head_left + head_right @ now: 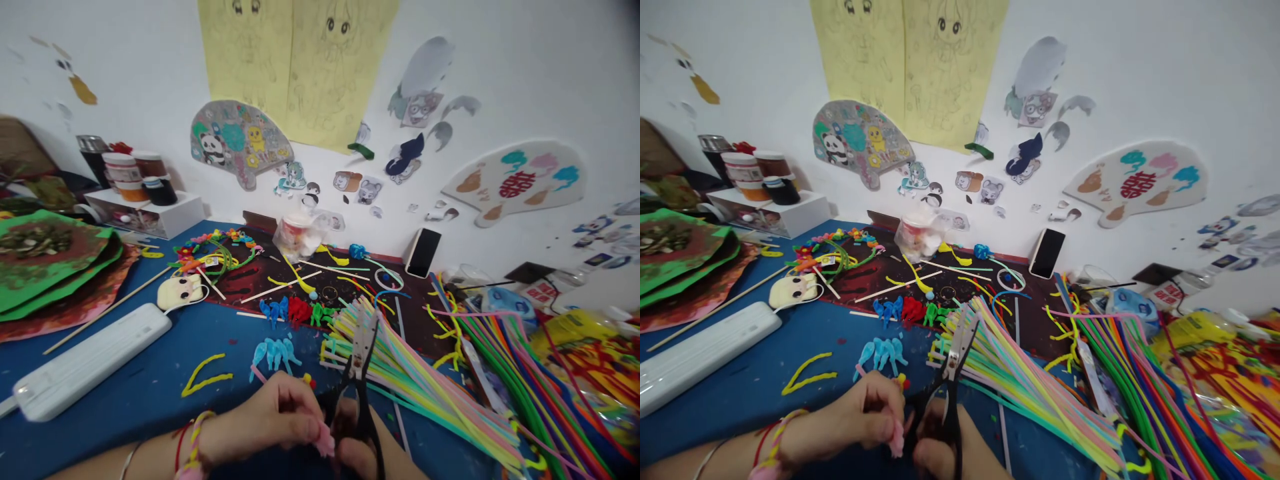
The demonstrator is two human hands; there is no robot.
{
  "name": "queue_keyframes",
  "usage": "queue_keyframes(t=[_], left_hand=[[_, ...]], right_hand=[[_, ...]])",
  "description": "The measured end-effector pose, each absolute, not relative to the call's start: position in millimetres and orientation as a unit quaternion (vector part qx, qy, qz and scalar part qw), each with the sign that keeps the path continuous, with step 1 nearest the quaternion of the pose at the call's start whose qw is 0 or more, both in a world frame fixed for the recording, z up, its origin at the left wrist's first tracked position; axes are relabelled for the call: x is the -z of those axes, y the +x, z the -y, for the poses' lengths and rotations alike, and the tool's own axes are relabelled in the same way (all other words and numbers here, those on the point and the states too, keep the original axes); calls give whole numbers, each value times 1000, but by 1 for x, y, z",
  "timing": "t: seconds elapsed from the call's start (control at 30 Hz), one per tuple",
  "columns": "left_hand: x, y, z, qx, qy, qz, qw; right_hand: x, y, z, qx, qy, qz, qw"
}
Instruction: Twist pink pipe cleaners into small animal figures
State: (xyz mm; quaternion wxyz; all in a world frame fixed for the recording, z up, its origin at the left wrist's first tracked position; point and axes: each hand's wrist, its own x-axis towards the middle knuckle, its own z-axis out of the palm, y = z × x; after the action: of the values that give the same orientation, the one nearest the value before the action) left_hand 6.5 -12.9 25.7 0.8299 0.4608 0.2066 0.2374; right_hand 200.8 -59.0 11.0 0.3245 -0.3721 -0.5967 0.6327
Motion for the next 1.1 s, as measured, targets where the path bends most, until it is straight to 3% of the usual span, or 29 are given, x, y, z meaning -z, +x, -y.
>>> queue_keyframes(t=[0.1,0.3,0.47,0.57,0.67,0.83,0.9,0.97,1.1], left_hand=[[-31,6,6,-277,446,-192,829],[-43,7,-14,-336,385,-231,828],[-49,6,-18,-323,399,-246,822],[-50,4,-18,-321,407,-262,814],[-46,2,-18,-320,421,-272,804],[-29,2,-18,-302,485,-315,758],[-20,3,-19,-297,520,-337,726],[-10,4,-19,-297,545,-347,703],[2,6,-21,-315,550,-332,698]], right_hand=[[-24,212,57,-542,-428,649,320],[-69,276,30,-240,-610,694,299],[-65,347,-12,-39,-784,589,191],[-52,379,-34,-87,-814,553,157],[-49,390,-51,-176,-806,535,181],[-66,331,-43,-116,-771,572,253],[-70,282,-25,-112,-643,687,319],[-65,233,-5,-177,-501,798,285],[-37,182,16,-207,-448,819,292]])
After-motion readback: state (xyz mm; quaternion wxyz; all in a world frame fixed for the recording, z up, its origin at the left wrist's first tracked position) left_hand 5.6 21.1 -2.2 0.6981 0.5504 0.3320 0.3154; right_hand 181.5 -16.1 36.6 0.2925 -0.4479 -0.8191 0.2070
